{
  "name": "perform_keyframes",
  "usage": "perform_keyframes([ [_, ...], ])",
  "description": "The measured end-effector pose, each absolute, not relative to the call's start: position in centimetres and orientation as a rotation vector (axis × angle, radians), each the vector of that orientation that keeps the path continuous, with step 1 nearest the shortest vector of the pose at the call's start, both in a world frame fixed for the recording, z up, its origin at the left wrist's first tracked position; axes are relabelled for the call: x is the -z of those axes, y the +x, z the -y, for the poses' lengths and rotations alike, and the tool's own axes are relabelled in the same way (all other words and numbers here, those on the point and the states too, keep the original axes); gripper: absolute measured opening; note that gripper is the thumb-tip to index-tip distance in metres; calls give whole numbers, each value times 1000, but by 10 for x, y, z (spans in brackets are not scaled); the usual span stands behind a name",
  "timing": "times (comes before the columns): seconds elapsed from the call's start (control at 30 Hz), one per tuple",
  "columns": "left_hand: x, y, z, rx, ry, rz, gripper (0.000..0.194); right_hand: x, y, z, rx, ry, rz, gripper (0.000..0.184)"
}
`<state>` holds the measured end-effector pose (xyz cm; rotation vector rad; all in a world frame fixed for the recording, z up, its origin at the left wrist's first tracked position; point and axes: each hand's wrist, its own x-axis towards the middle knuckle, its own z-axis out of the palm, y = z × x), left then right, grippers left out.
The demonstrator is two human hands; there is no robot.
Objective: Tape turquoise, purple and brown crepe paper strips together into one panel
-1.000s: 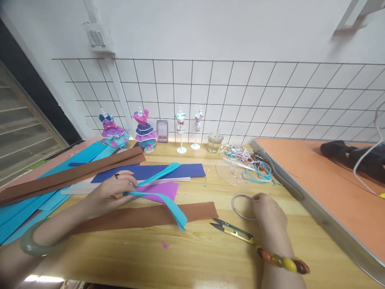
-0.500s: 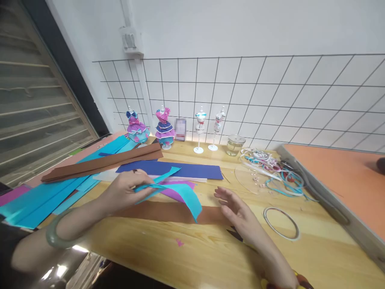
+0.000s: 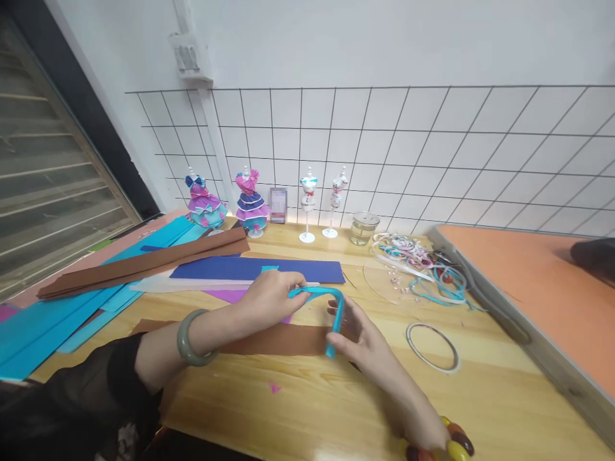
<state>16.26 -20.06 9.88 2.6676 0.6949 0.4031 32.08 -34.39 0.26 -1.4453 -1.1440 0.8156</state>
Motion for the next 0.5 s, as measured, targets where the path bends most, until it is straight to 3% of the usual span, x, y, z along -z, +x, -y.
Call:
perform_keyframes([
  [0.17,-99,176,197,-326,2707,-626,21,-7,332,340,-697,-1701,1037,45],
  [0.33,-101,167,178,-168,2704,-579,24,-3,346,341,-531,-1752,982,45],
  [0.5,-101,152,165,-126,2660,-620,28,0,341,341,-545,-1633,1014,56],
])
